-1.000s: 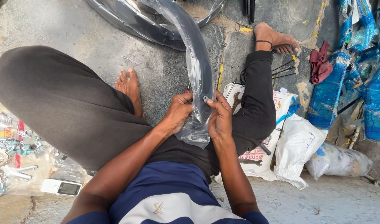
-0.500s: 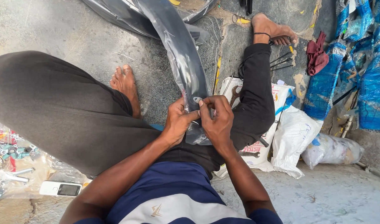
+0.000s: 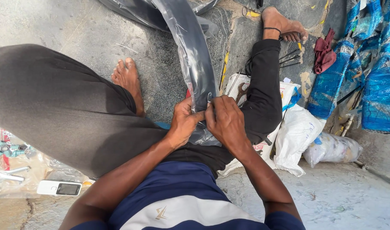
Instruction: Assembling components onto a bicycle mudguard using tools and fasteners.
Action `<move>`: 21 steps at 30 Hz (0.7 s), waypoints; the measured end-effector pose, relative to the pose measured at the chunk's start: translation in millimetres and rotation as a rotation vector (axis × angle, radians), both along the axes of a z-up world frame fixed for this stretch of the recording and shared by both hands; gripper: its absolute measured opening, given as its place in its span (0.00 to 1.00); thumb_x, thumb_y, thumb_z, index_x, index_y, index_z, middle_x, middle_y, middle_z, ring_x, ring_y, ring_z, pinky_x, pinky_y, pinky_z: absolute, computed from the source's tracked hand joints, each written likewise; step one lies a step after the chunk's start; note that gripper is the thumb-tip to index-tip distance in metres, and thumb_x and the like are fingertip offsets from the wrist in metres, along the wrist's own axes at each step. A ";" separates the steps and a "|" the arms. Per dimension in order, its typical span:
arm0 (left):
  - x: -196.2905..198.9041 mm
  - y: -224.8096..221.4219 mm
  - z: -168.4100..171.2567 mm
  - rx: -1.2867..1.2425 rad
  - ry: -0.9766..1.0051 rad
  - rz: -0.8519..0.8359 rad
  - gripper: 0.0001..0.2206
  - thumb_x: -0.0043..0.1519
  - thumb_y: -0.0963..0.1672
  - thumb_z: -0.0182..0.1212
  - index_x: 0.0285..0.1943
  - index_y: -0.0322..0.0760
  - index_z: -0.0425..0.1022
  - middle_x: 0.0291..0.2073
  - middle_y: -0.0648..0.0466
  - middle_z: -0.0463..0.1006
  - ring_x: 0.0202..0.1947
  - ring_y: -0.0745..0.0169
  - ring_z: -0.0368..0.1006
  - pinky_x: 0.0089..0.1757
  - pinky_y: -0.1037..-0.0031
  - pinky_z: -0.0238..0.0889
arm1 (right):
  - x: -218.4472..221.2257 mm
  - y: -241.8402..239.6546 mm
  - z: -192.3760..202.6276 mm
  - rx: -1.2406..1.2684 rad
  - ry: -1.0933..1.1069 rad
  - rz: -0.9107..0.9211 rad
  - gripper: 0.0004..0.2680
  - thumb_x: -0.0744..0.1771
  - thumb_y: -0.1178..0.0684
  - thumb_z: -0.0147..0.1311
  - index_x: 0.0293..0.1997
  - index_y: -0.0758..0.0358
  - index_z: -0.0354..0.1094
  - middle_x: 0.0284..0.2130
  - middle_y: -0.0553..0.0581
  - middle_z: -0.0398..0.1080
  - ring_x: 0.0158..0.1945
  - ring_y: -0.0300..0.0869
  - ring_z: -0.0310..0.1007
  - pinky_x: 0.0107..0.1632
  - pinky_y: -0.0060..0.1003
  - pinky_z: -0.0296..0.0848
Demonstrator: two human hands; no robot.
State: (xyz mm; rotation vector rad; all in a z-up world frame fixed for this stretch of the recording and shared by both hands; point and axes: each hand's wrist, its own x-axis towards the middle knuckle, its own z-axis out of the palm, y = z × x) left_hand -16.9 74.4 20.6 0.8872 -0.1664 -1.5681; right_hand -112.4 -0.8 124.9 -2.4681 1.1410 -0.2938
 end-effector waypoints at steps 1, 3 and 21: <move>0.3 -0.2 1.5 -0.003 -0.009 -0.004 0.12 0.59 0.32 0.61 0.51 0.25 0.77 0.41 0.53 0.81 0.40 0.71 0.75 0.43 0.76 0.71 | -0.1 -0.8 -1.6 -0.021 0.066 0.002 0.04 0.66 0.61 0.57 0.37 0.70 0.67 0.31 0.64 0.69 0.35 0.55 0.72 0.39 0.48 0.71; -0.6 -1.3 4.1 0.008 -0.017 -0.009 0.12 0.59 0.32 0.60 0.51 0.25 0.77 0.42 0.53 0.81 0.41 0.71 0.75 0.44 0.76 0.71 | -3.5 -2.3 -4.1 -0.027 0.134 0.005 0.03 0.66 0.62 0.57 0.36 0.70 0.67 0.29 0.64 0.69 0.34 0.55 0.72 0.38 0.49 0.71; -4.3 0.4 1.2 -0.008 -0.017 0.017 0.14 0.59 0.32 0.62 0.54 0.27 0.75 0.43 0.54 0.81 0.43 0.71 0.76 0.45 0.76 0.71 | -10.4 -4.9 -4.8 0.027 0.171 0.052 0.05 0.69 0.61 0.59 0.37 0.69 0.67 0.29 0.63 0.69 0.32 0.56 0.73 0.38 0.50 0.72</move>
